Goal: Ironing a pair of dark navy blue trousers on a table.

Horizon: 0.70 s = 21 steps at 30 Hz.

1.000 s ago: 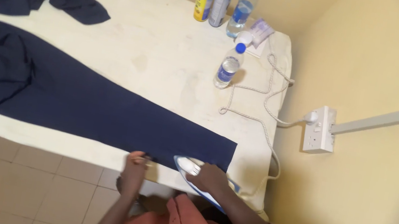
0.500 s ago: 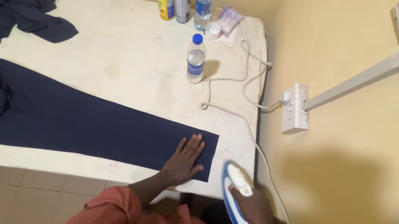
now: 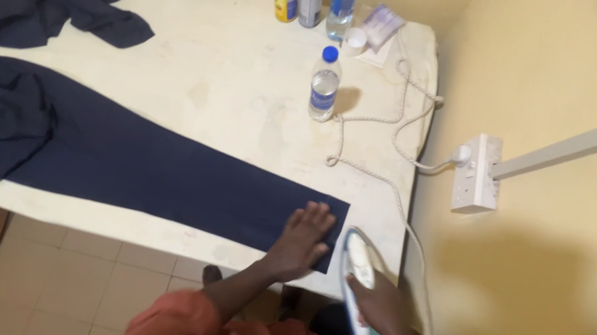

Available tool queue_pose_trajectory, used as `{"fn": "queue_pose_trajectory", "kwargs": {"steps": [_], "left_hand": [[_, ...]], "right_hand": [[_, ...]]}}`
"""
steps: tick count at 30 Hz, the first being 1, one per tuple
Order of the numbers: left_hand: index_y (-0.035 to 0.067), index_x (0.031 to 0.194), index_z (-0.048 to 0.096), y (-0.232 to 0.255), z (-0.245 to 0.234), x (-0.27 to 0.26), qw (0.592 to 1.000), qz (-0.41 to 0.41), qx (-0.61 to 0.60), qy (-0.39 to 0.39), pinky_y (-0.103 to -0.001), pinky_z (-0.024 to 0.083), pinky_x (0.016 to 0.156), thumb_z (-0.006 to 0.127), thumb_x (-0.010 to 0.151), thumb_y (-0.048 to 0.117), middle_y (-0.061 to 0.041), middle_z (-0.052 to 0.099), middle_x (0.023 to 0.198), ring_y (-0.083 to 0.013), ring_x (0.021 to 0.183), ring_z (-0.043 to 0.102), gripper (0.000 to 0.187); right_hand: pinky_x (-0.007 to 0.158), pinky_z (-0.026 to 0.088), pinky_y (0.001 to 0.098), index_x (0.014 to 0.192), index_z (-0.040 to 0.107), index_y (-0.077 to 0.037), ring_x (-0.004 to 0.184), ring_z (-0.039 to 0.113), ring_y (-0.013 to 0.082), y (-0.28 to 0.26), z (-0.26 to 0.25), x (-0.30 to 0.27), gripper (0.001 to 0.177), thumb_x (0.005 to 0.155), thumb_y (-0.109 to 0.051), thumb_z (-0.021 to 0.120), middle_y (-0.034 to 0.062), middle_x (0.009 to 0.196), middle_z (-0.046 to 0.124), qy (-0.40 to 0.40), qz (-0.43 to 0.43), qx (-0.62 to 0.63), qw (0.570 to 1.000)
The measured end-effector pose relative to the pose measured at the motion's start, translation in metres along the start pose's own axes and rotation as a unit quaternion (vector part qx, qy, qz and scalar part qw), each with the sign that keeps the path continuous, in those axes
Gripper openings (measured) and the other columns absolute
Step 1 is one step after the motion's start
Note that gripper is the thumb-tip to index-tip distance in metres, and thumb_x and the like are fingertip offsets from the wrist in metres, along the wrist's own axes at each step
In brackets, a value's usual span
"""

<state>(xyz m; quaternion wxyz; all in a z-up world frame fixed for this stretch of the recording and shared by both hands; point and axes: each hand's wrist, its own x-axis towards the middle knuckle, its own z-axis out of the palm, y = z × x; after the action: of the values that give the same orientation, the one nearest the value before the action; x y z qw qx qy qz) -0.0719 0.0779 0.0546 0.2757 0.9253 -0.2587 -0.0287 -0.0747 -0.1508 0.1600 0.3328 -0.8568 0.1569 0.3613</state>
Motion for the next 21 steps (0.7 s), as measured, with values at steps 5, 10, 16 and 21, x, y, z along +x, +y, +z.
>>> {"fn": "queue_pose_trajectory", "kwargs": {"steps": [5, 10, 16, 21], "left_hand": [[0.002, 0.157, 0.036, -0.003, -0.034, -0.024, 0.964, -0.164, -0.057, 0.2, -0.055, 0.022, 0.123, 0.05, 0.102, 0.016, -0.024, 0.025, 0.168, -0.038, 0.155, 0.026, 0.058], [0.001, 0.153, 0.04, -0.012, -0.043, -0.011, 0.975, -0.152, -0.109, 0.121, -0.048, 0.029, 0.122, 0.055, 0.092, 0.001, -0.023, 0.033, 0.165, -0.0369, 0.15, 0.036, 0.063], [-0.001, 0.159, 0.025, -0.045, -0.049, 0.031, 0.994, -0.036, -0.097, -0.037, -0.047, 0.021, 0.127, 0.068, 0.084, 0.006, -0.021, 0.032, 0.163, -0.0369, 0.154, 0.028, 0.088], [0.004, 0.159, 0.017, -0.069, -0.062, 0.046, 0.978, 0.023, -0.019, -0.206, -0.046, 0.01, 0.128, 0.084, 0.08, 0.036, -0.014, 0.017, 0.169, -0.028, 0.159, 0.011, 0.108]], "right_hand": [[0.049, 0.053, 0.0364, 0.11, 0.071, 0.003, 0.055, 0.069, 0.0257, -0.038, 0.06, 0.046, 0.058, 0.091, -0.052, 0.066, 0.0156, 0.071, 0.071, -0.006, -0.065, 0.047, 0.997], [0.059, 0.062, 0.0422, 0.117, 0.067, 0.005, 0.078, 0.077, 0.0359, -0.067, 0.089, 0.071, 0.065, 0.089, -0.054, 0.066, 0.0253, 0.096, 0.074, 0.089, -0.036, 0.05, 0.994], [0.06, 0.064, 0.0426, 0.115, 0.066, 0.008, 0.075, 0.079, 0.0373, -0.074, 0.066, 0.049, 0.065, 0.091, -0.052, 0.063, 0.0274, 0.095, 0.077, 0.095, 0.053, 0.09, 0.99], [0.05, 0.057, 0.0386, 0.104, 0.071, 0.006, 0.055, 0.073, 0.0291, -0.079, 0.047, 0.025, 0.062, 0.09, -0.054, 0.065, 0.0229, 0.081, 0.078, 0.109, 0.126, 0.09, 0.982]]}}
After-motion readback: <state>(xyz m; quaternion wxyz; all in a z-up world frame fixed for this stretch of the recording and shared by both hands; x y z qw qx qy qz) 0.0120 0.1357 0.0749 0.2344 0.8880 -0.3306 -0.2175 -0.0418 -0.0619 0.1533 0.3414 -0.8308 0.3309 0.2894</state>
